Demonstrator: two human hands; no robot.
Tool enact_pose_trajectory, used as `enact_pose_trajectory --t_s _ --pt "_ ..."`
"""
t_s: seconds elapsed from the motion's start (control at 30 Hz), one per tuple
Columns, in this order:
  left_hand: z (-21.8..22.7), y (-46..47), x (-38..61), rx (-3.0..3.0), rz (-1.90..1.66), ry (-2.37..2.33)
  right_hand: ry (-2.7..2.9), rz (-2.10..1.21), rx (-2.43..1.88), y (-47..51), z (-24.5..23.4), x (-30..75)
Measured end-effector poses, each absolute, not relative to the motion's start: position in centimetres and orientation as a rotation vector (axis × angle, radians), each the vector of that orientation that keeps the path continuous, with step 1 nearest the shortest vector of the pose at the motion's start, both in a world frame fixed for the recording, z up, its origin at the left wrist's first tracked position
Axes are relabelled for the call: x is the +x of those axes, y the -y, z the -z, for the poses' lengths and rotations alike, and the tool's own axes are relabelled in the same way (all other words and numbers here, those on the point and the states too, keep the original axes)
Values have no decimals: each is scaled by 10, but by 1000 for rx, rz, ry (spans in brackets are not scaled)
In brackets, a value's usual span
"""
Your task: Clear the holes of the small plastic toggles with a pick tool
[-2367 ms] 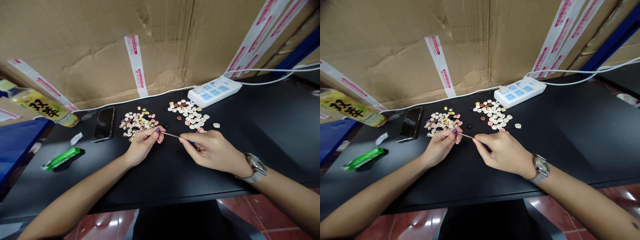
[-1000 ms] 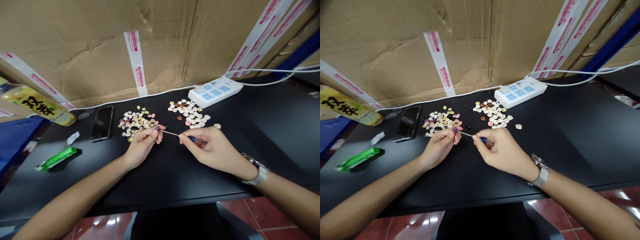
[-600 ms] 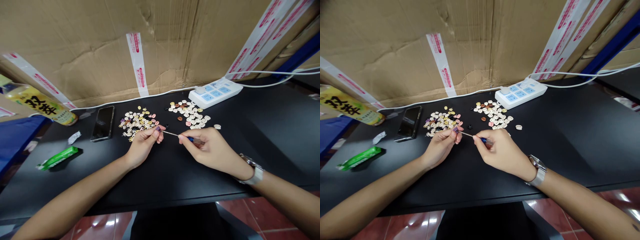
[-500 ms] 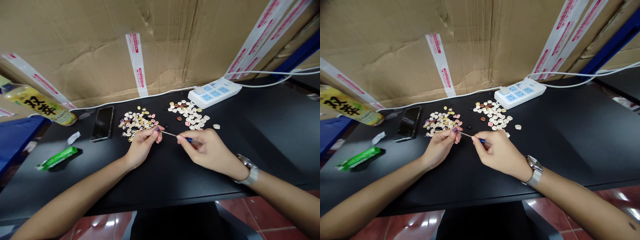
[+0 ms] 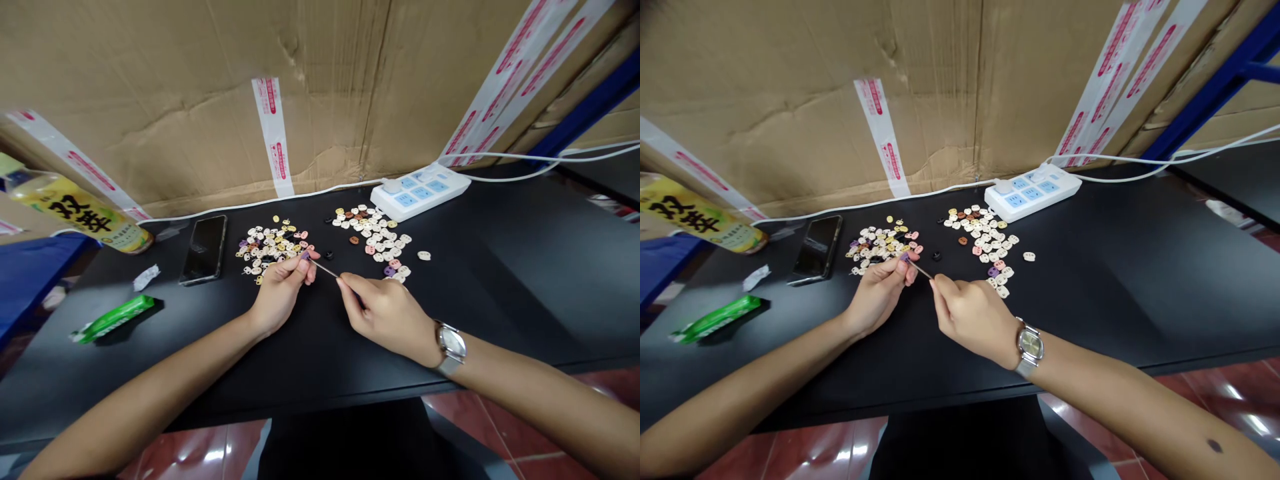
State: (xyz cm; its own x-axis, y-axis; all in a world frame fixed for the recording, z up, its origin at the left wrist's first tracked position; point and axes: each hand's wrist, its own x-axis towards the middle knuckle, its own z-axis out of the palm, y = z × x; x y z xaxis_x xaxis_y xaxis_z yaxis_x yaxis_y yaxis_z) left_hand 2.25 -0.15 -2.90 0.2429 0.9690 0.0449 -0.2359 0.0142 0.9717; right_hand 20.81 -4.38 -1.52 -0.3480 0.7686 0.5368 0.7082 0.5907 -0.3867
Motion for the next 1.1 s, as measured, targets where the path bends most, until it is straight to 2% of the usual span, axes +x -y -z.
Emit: enact_pose_trajectory --t_s 0.07,0.23,0.3,0.37,0.53,0.57,0.63,0.8,0.87,0.93,1.03,1.1 --pt "30 1 22 1168 -1155 -860 2089 -248 -1194 42 12 208" --pt "37 1 19 1286 -1158 -911 1721 -1031 -1275 30 0 214" --pt "40 1 18 1326 -1146 -925 1695 -1084 -1277 29 -3 215" --pt "40 0 17 1342 -1139 -929 1816 -905 -1289 32 -2 214" --pt "35 1 20 1271 -1179 -932 2281 289 -1097 47 11 200" --pt "34 1 21 1253 -1189 -931 2325 425 -1065 49 13 197" --pt "33 1 21 1224 -1204 -924 2365 359 -1112 49 15 194" --pt "35 1 21 1238 -1203 -909 2178 -360 -1309 33 -1 203" --pt "36 1 20 1265 -1188 -911 2115 -537 -1340 30 -6 208" --pt "36 1 20 1274 -1185 -908 2184 -345 -1298 32 -6 209" --pt "35 1 20 1245 -1206 -889 2397 216 -1129 40 3 204" --pt "34 0 20 1221 -1217 -882 2456 377 -1078 42 9 201"
